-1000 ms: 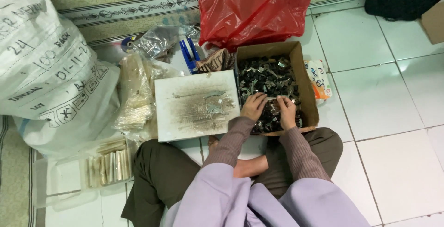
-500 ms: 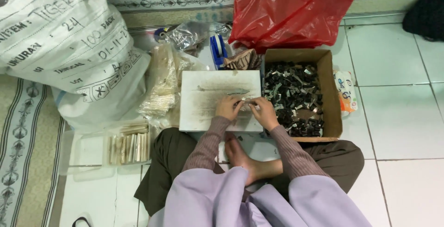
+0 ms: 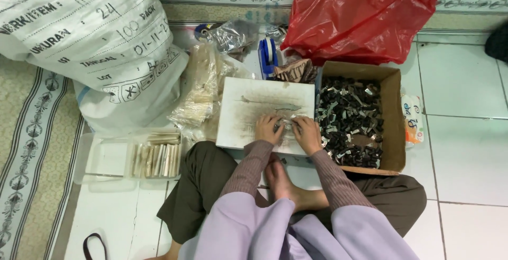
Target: The person is sorting small metal components from a cardboard box and placing them into individual small plastic bags while sitting on the floor.
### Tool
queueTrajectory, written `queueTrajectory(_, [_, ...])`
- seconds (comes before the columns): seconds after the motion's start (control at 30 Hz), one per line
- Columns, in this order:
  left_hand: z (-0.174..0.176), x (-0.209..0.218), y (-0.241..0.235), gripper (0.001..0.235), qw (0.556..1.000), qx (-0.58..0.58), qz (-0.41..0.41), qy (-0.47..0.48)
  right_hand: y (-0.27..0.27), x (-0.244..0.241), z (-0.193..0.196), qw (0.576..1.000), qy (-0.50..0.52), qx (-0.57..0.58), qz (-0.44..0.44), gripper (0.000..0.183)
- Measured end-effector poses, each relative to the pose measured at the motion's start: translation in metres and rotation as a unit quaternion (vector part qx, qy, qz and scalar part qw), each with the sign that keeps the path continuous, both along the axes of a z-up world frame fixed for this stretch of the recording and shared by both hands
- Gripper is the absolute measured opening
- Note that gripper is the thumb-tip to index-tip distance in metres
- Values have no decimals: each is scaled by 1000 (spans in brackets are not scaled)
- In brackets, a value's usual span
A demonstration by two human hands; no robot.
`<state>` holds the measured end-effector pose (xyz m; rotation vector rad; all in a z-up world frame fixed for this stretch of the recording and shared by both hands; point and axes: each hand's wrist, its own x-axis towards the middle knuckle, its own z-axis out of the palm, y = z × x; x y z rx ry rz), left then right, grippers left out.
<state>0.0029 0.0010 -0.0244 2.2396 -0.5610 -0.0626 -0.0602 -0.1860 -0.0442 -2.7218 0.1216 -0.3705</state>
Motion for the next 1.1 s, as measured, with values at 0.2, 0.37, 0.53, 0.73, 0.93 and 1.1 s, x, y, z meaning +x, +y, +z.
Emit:
queueTrajectory(0.2, [16, -6, -2, 58, 994, 67, -16, -84, 12, -4, 39, 999, 13, -34, 18, 35])
queueTrajectory(0.37, [-4, -4, -5, 42, 985, 108, -61, -117, 0, -1, 0, 997, -3, -68, 23, 23])
queueTrajectory(0.53, [-24, -1, -6, 35, 985, 102, -66, -119, 6, -4, 13, 997, -3, -71, 35, 27])
queueTrajectory(0.73, [-19, -2, -5, 41, 986, 86, -48, -134, 6, -4, 14, 996, 38, -64, 47, 41])
queueTrajectory(0.93, [-35, -3, -6, 35, 989, 75, -46, -119, 5, -6, 7, 996, 55, -62, 37, 31])
queueTrajectory(1.1, [-38, -4, -5, 29, 988, 86, -38, -124, 6, -8, 14, 997, 38, -50, 32, 31])
